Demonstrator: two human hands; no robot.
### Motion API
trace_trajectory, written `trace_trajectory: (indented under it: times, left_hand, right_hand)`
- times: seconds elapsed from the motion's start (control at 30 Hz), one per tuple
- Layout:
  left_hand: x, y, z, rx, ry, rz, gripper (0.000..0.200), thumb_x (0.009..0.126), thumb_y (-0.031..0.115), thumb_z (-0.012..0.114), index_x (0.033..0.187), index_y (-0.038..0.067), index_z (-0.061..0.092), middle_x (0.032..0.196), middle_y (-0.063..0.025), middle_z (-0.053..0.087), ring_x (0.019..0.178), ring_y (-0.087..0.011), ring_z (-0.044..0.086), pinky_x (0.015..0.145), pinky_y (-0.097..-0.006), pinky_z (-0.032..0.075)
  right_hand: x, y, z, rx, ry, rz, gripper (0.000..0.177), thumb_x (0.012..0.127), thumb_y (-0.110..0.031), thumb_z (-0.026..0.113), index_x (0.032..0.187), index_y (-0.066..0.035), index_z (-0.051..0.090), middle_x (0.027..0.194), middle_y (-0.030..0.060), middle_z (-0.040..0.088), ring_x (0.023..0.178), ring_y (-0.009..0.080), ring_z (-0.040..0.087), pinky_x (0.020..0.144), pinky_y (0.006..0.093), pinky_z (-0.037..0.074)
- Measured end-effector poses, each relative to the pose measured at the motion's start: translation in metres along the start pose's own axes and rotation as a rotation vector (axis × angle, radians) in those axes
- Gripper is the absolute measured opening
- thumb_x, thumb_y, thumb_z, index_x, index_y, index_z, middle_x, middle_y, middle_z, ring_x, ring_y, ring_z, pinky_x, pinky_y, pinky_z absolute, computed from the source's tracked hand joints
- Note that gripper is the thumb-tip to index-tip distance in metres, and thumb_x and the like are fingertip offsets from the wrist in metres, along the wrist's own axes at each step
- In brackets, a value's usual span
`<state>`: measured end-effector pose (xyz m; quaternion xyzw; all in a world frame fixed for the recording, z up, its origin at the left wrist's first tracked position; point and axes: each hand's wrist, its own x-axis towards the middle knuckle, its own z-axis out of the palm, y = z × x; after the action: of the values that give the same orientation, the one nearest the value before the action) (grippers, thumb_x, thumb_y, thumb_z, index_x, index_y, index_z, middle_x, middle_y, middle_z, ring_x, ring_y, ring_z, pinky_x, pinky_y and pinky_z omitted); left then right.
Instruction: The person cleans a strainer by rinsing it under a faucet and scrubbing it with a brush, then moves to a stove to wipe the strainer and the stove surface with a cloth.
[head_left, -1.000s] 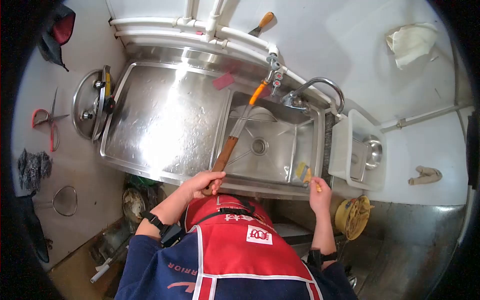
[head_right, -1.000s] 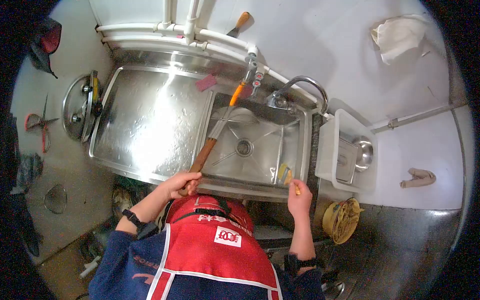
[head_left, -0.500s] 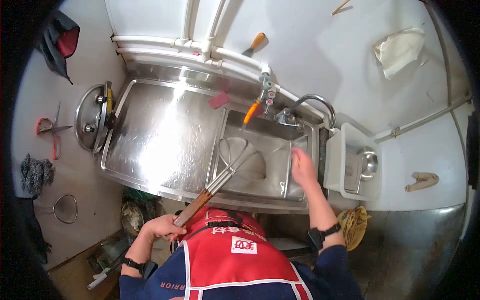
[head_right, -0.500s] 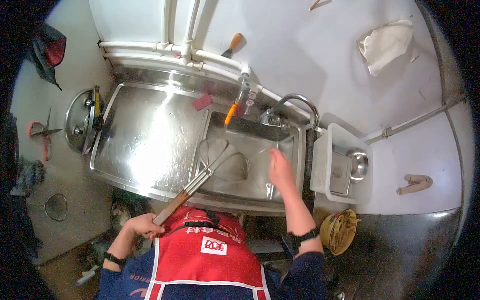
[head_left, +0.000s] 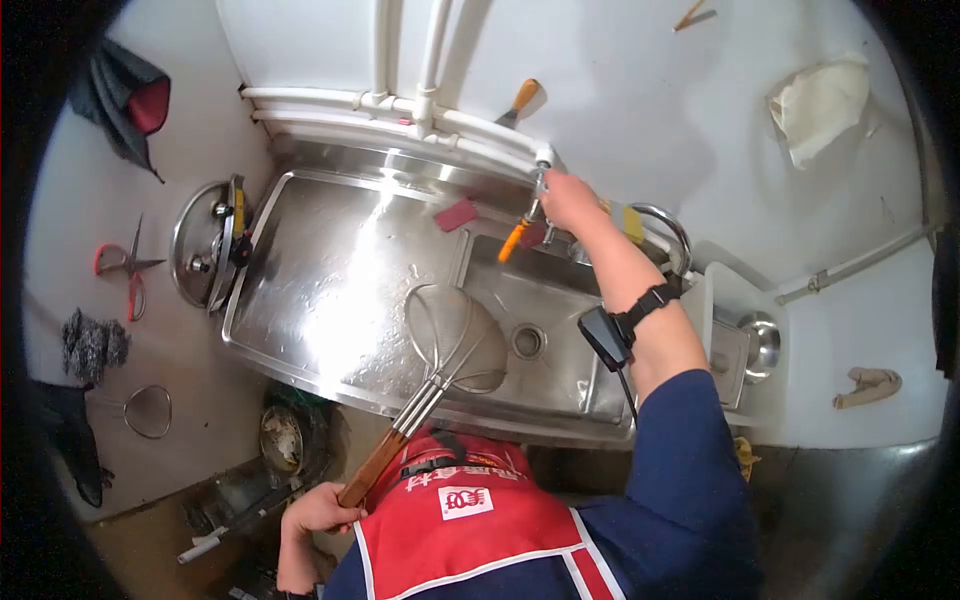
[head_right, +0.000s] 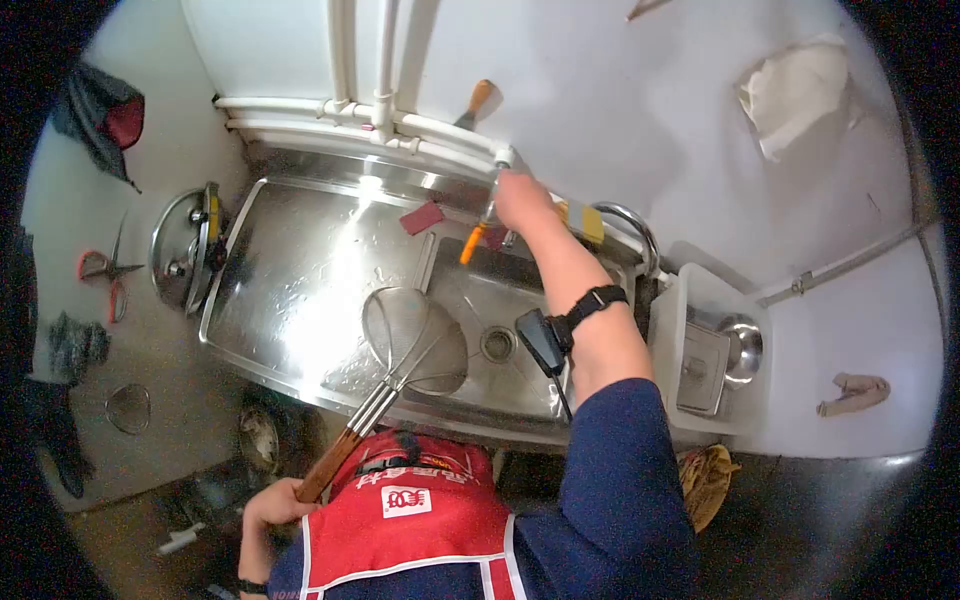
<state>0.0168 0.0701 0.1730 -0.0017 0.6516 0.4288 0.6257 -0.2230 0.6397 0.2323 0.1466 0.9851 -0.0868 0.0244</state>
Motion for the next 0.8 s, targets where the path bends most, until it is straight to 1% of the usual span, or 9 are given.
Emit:
trace_trajectory:
  times: [0.23, 0.3, 0.47, 0.53, 0.57, 0.6, 0.7, 0.77, 0.8]
  left_hand:
    - [0.007, 0.028, 0.013, -0.003, 0.083, 0.021, 0.009, 0.086, 0.007, 0.072, 0.088, 0.003, 0.064, 0.069, 0.0019, 0.06, 0.056, -0.0076, 0.056, 0.053, -0.0238, 0.043]
    - [0.01, 0.031, 0.013, -0.014, 0.054, 0.038, 0.009, 0.087, 0.007, 0.072, 0.088, 0.002, 0.065, 0.069, 0.0013, 0.06, 0.056, -0.0077, 0.055, 0.053, -0.0237, 0.043]
    - [0.01, 0.04, 0.009, -0.101, 0.042, -0.044, 0.01, 0.088, 0.009, 0.072, 0.087, 0.002, 0.064, 0.067, 0.0008, 0.06, 0.056, -0.0078, 0.056, 0.052, -0.0238, 0.043]
    - [0.015, 0.031, 0.001, -0.069, -0.037, -0.033, 0.011, 0.088, 0.011, 0.072, 0.087, 0.004, 0.064, 0.065, 0.002, 0.059, 0.055, -0.0069, 0.056, 0.051, -0.0232, 0.042]
    - [0.014, 0.032, 0.001, -0.095, -0.024, -0.036, 0.011, 0.088, 0.011, 0.072, 0.087, 0.004, 0.064, 0.065, 0.002, 0.059, 0.055, -0.0069, 0.056, 0.051, -0.0232, 0.042]
    - [0.014, 0.037, 0.0, -0.088, -0.026, -0.059, 0.012, 0.088, 0.012, 0.072, 0.087, 0.005, 0.063, 0.065, 0.0026, 0.058, 0.055, -0.0067, 0.056, 0.051, -0.0231, 0.042]
    - [0.013, 0.041, -0.004, -0.081, -0.017, -0.118, 0.012, 0.088, 0.014, 0.072, 0.087, 0.007, 0.062, 0.064, 0.0041, 0.058, 0.054, -0.0056, 0.055, 0.049, -0.0225, 0.04]
    - [0.015, 0.048, -0.009, -0.047, -0.045, -0.108, 0.012, 0.087, 0.013, 0.072, 0.088, 0.007, 0.062, 0.064, 0.0038, 0.058, 0.054, -0.0051, 0.055, 0.048, -0.0219, 0.039]
    - [0.016, 0.055, -0.011, -0.014, -0.052, -0.101, 0.012, 0.087, 0.014, 0.072, 0.089, 0.007, 0.062, 0.065, 0.0036, 0.058, 0.054, -0.0046, 0.055, 0.047, -0.0214, 0.039]
  right_hand:
    - [0.003, -0.003, 0.016, 0.051, 0.036, 0.083, 0.029, 0.094, -0.024, 0.059, 0.108, 0.002, 0.065, 0.108, 0.0247, 0.068, 0.101, 0.0397, 0.066, 0.088, 0.0476, 0.053]
    - [0.0, -0.007, 0.019, 0.224, 0.11, 0.167, 0.038, 0.092, -0.028, 0.062, 0.114, 0.003, 0.061, 0.109, 0.0247, 0.067, 0.103, 0.0415, 0.065, 0.089, 0.0483, 0.053]
    - [-0.025, 0.027, 0.023, 0.613, 0.3, 0.143, 0.053, 0.089, -0.034, 0.064, 0.128, 0.0, 0.052, 0.104, 0.0231, 0.068, 0.1, 0.0412, 0.066, 0.088, 0.0474, 0.052]
    - [-0.064, 0.035, -0.015, 0.759, 0.416, 0.095, 0.042, 0.09, -0.019, 0.066, 0.128, -0.004, 0.054, 0.101, 0.0136, 0.068, 0.083, 0.0226, 0.067, 0.071, 0.0337, 0.054]
    - [-0.074, 0.047, -0.02, 1.072, 0.455, 0.104, 0.033, 0.092, -0.009, 0.062, 0.124, -0.005, 0.057, 0.102, 0.0076, 0.066, 0.073, 0.0119, 0.061, 0.063, 0.027, 0.051]
    - [-0.092, 0.047, -0.036, 1.361, 0.551, 0.007, 0.027, 0.092, -0.004, 0.055, 0.118, -0.004, 0.06, 0.102, 0.0054, 0.064, 0.066, 0.009, 0.054, 0.061, 0.0249, 0.048]
    - [-0.103, 0.057, -0.036, 1.47, 0.798, -0.171, 0.024, 0.086, 0.002, 0.045, 0.104, 0.0, 0.062, 0.098, 0.0049, 0.063, 0.068, 0.0106, 0.055, 0.067, 0.0251, 0.048]
    - [-0.097, 0.059, -0.005, 1.136, 0.36, 0.078, 0.021, 0.086, 0.002, 0.046, 0.096, 0.0, 0.064, 0.09, 0.0042, 0.064, 0.072, 0.0114, 0.058, 0.069, 0.026, 0.048]
    - [-0.105, 0.047, -0.007, 1.129, 0.41, 0.098, 0.02, 0.086, 0.002, 0.045, 0.092, -0.001, 0.065, 0.083, 0.0036, 0.065, 0.075, 0.0111, 0.06, 0.071, 0.0256, 0.049]
